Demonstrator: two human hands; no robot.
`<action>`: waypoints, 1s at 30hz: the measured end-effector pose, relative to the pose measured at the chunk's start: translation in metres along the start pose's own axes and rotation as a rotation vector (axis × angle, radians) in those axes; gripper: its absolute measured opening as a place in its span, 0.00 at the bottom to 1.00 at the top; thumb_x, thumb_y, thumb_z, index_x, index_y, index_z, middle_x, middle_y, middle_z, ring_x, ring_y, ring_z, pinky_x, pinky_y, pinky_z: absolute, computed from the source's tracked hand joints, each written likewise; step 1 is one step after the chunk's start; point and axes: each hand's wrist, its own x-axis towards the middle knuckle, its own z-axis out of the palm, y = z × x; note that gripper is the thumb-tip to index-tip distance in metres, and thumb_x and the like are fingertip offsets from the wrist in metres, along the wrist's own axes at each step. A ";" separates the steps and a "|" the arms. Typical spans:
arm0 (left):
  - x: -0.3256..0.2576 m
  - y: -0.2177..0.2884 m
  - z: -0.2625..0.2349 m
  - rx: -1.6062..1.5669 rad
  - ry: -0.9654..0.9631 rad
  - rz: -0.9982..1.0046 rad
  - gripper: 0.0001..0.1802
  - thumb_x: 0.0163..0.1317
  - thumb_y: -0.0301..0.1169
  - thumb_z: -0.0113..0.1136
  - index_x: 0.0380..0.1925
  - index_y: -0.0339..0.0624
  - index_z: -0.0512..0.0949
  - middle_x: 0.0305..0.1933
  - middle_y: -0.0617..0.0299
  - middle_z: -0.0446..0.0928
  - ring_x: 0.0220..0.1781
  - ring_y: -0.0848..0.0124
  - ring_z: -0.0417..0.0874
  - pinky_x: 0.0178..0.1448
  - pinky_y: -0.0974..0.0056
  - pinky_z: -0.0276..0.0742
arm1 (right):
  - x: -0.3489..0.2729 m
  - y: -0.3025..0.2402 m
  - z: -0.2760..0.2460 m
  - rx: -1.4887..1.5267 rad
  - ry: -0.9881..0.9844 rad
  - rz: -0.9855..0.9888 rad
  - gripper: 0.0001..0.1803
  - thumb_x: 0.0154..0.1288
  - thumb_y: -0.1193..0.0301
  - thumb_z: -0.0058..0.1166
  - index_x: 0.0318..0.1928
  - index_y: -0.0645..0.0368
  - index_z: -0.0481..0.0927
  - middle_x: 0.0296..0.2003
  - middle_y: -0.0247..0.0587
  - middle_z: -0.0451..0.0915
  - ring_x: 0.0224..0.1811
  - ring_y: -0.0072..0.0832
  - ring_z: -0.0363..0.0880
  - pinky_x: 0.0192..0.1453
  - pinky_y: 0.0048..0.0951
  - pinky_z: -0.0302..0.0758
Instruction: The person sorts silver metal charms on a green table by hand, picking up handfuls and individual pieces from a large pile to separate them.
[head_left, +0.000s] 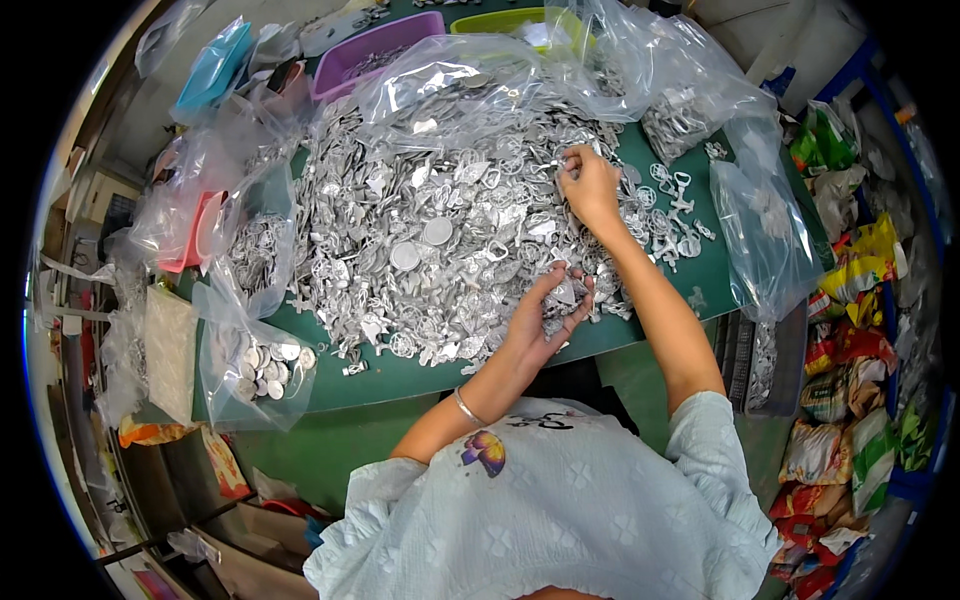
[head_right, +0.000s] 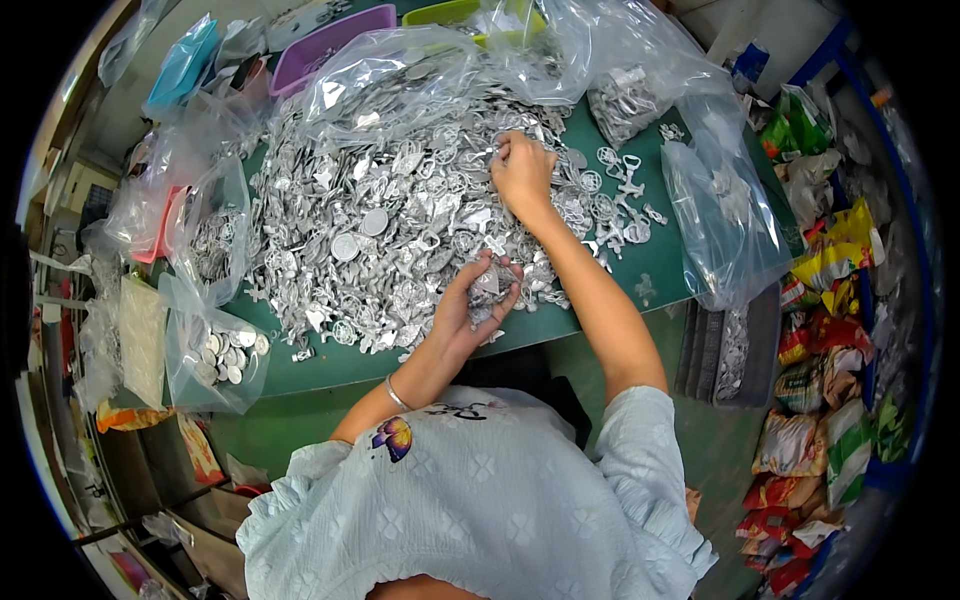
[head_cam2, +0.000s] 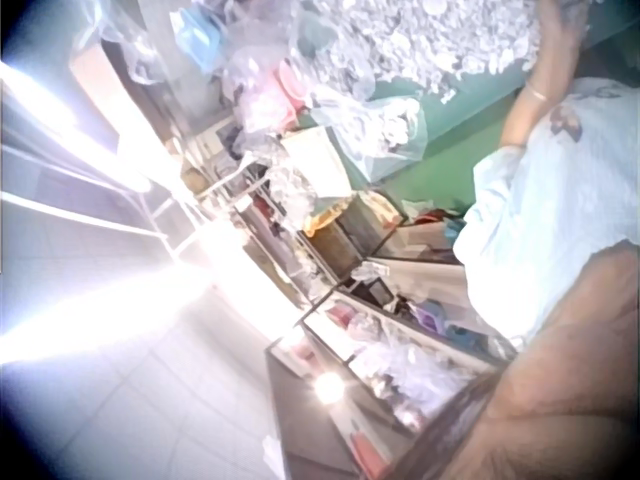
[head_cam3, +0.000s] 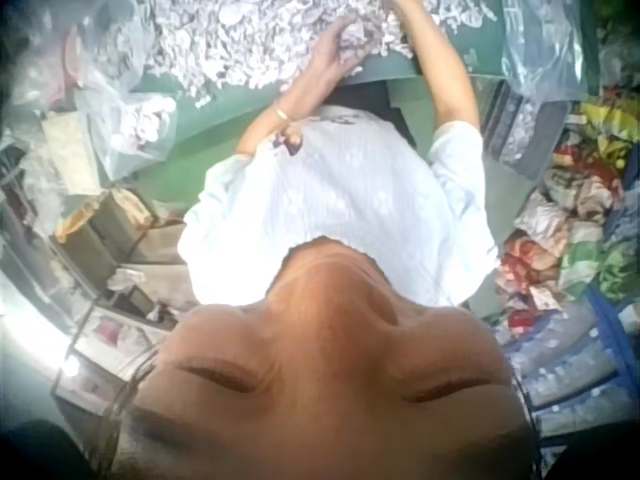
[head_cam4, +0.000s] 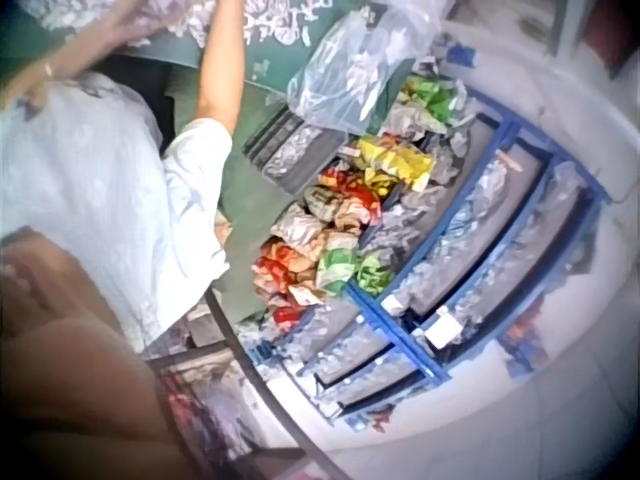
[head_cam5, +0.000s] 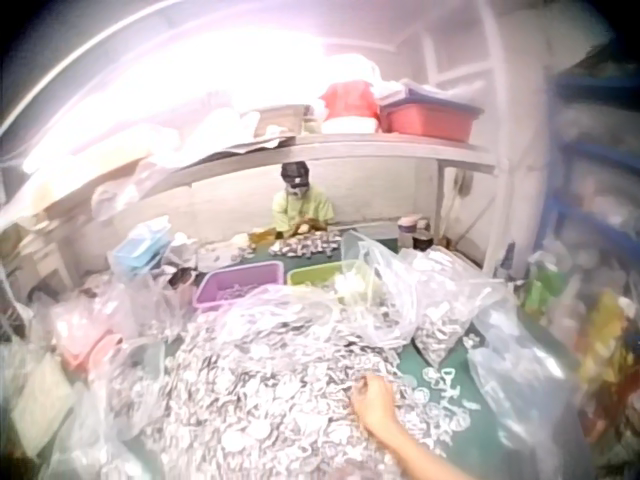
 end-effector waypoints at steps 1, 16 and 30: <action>0.000 0.001 0.000 -0.017 -0.006 0.006 0.10 0.57 0.27 0.56 0.40 0.46 0.70 0.43 0.56 0.73 0.51 0.58 0.74 0.50 0.60 0.76 | 0.000 0.000 -0.001 0.080 0.019 0.005 0.11 0.48 0.78 0.55 0.36 0.61 0.76 0.29 0.40 0.78 0.35 0.35 0.75 0.46 0.39 0.65; -0.005 0.021 -0.004 0.137 -0.240 0.082 0.23 0.61 0.36 0.53 0.56 0.51 0.64 0.45 0.59 0.72 0.49 0.62 0.74 0.52 0.54 0.77 | 0.000 -0.021 -0.028 0.209 -0.199 -0.234 0.12 0.55 0.71 0.56 0.39 0.63 0.77 0.34 0.40 0.78 0.39 0.28 0.74 0.46 0.28 0.69; -0.039 0.031 -0.011 0.068 -0.146 0.109 0.15 0.59 0.34 0.56 0.46 0.50 0.69 0.38 0.63 0.71 0.42 0.67 0.74 0.46 0.60 0.78 | 0.012 -0.017 0.032 -0.101 -0.202 -0.763 0.14 0.52 0.68 0.58 0.41 0.54 0.78 0.46 0.38 0.76 0.54 0.35 0.68 0.57 0.40 0.61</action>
